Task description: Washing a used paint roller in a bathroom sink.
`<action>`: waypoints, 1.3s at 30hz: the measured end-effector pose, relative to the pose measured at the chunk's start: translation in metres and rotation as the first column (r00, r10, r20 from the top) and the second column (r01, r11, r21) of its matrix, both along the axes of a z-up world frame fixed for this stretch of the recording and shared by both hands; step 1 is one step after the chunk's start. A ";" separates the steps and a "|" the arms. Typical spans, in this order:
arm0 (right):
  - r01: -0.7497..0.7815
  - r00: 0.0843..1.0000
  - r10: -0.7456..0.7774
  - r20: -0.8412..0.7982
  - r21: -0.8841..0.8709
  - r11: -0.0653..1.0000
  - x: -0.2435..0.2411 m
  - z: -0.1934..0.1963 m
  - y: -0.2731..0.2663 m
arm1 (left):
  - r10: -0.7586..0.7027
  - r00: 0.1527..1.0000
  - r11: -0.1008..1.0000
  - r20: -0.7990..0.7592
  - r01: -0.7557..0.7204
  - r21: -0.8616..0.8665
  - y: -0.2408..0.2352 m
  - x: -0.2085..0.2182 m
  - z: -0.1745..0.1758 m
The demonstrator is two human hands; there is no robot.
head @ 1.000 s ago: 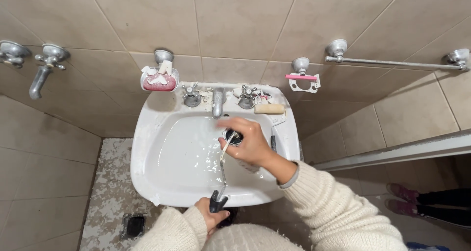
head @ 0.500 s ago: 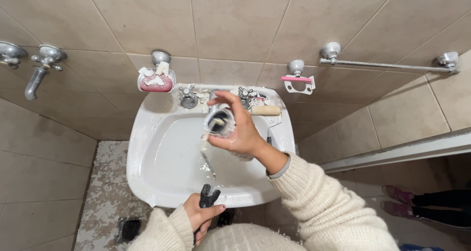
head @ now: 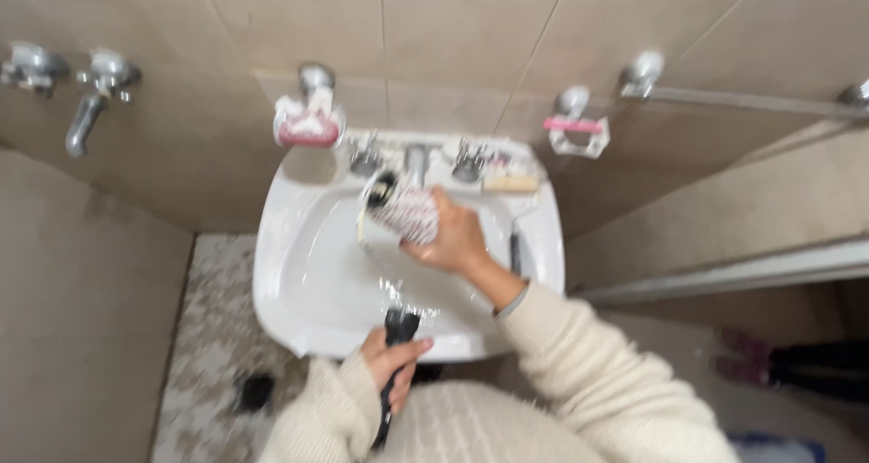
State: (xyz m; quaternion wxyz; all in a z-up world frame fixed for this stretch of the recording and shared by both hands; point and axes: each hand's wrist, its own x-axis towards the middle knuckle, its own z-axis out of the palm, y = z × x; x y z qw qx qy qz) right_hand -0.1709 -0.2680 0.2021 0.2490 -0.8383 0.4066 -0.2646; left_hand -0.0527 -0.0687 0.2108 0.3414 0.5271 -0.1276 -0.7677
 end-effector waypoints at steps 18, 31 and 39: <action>-0.074 0.971 0.033 0.239 0.165 0.984 0.016 0.002 0.012 | -0.107 0.991 0.994 -0.076 0.104 -0.037 -0.003 0.067 0.028; -0.359 0.890 0.120 0.440 0.515 0.778 0.017 -0.028 0.004 | -0.321 0.946 0.947 -0.041 0.320 -0.020 0.004 0.136 0.019; -0.360 0.931 0.257 0.260 0.535 0.764 0.021 0.039 0.015 | -0.360 0.929 0.932 -0.078 0.356 -0.067 0.005 0.174 -0.017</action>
